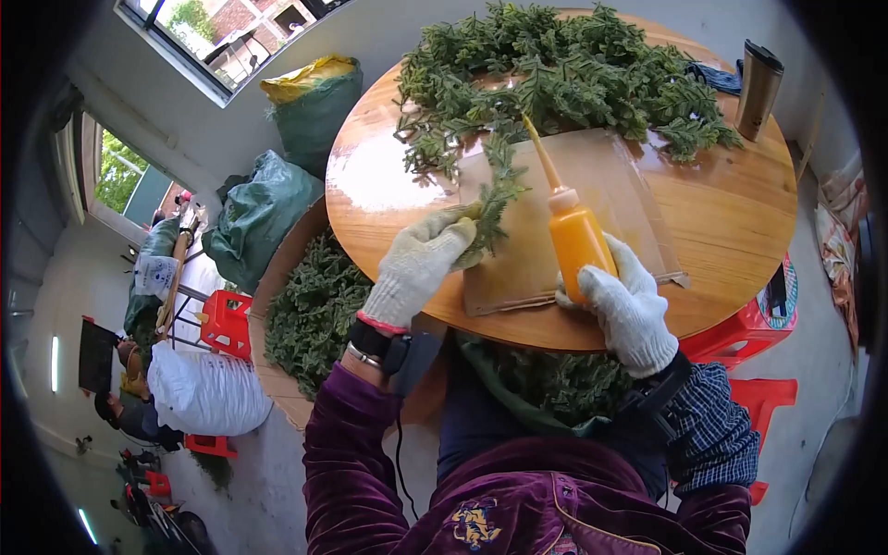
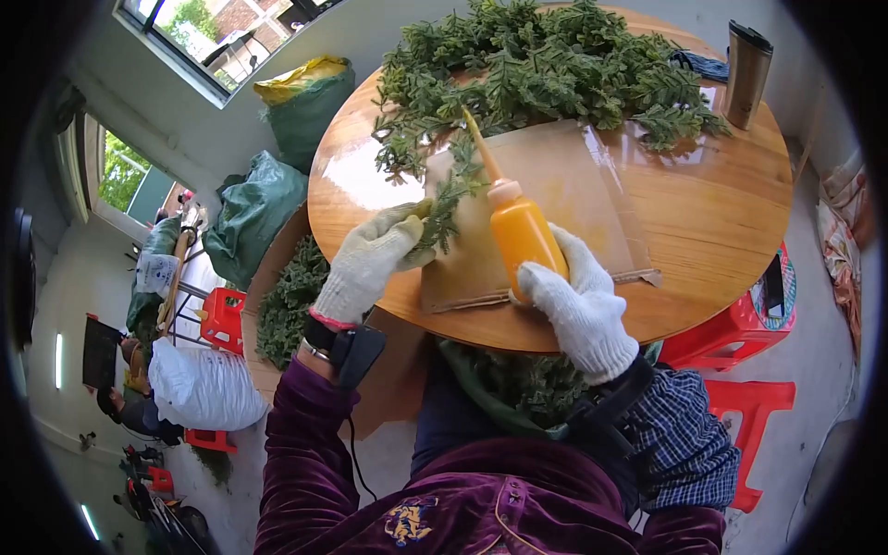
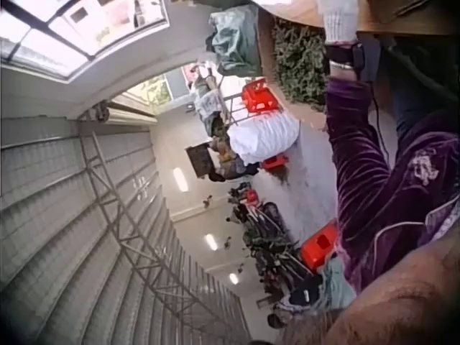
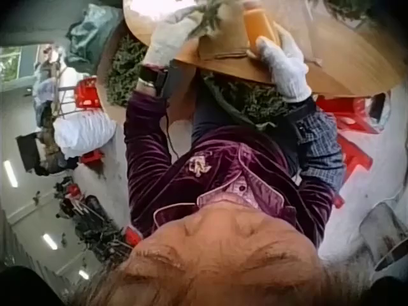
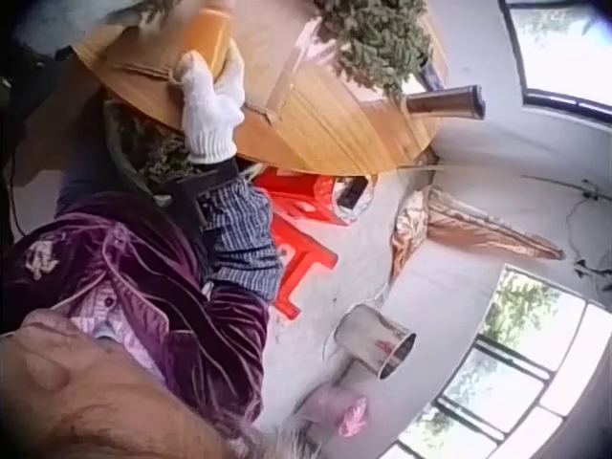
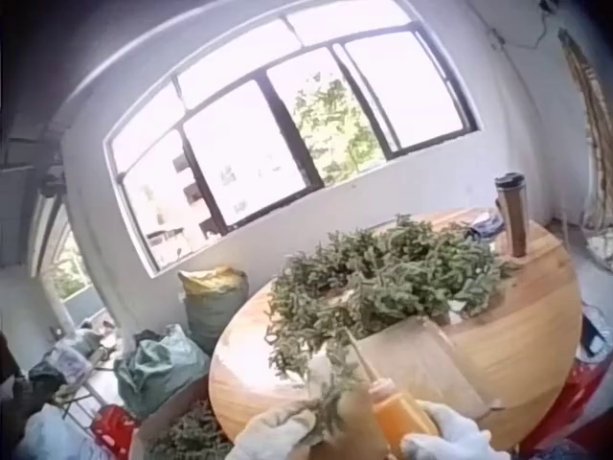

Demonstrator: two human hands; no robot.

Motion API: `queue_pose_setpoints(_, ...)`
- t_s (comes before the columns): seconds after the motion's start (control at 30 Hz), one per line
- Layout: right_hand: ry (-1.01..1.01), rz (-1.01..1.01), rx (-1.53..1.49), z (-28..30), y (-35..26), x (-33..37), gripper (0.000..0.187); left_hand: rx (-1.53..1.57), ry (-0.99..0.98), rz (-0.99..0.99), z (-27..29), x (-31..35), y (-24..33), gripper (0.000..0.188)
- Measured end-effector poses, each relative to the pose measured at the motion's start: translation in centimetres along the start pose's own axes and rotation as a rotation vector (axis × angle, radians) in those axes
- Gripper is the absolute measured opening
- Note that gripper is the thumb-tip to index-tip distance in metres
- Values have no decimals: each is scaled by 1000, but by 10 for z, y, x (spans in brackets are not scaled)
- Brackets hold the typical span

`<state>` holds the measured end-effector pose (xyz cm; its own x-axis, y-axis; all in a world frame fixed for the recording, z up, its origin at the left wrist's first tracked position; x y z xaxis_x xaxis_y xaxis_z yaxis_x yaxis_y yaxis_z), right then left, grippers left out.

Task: The person applies glue from a bottle onto small artificial branches on a piece of cardboard and then presses them onto a large wreath.

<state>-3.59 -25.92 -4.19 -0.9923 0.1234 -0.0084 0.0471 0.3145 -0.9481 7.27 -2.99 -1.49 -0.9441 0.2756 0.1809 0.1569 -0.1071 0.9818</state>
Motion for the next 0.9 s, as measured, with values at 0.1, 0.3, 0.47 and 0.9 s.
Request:
queue_pose_setpoints(0.1, 60, 0, 13, 0, -1, -9, 72, -428, 39, -111, -25, 10, 16, 59)
queue_pose_setpoints(0.3, 98, 32, -244, 16, -22, 10, 69, -975, 75, -497, -66, 55, 43, 64)
queue_pose_setpoints(0.47, 49, 44, -391, 52, -32, 10, 67, -934, 15, -481, -61, 46, 28, 66)
queue_pose_setpoints(0.9, 87, 19, -288, 0, -17, -52, 57, -950, 176, -602, -78, 42, 15, 60)
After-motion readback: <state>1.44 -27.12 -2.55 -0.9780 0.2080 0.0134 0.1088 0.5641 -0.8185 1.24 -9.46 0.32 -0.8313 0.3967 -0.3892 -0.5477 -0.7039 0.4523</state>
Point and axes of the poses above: each hand's wrist, its own x-axis away from the middle knuckle, its own z-axis out of the back of the hand, y = z × x, the point moved 8 cm from there along -x, towards the middle knuckle, and after that the axes turned 6 degrees about y, right-handed, at the moved point
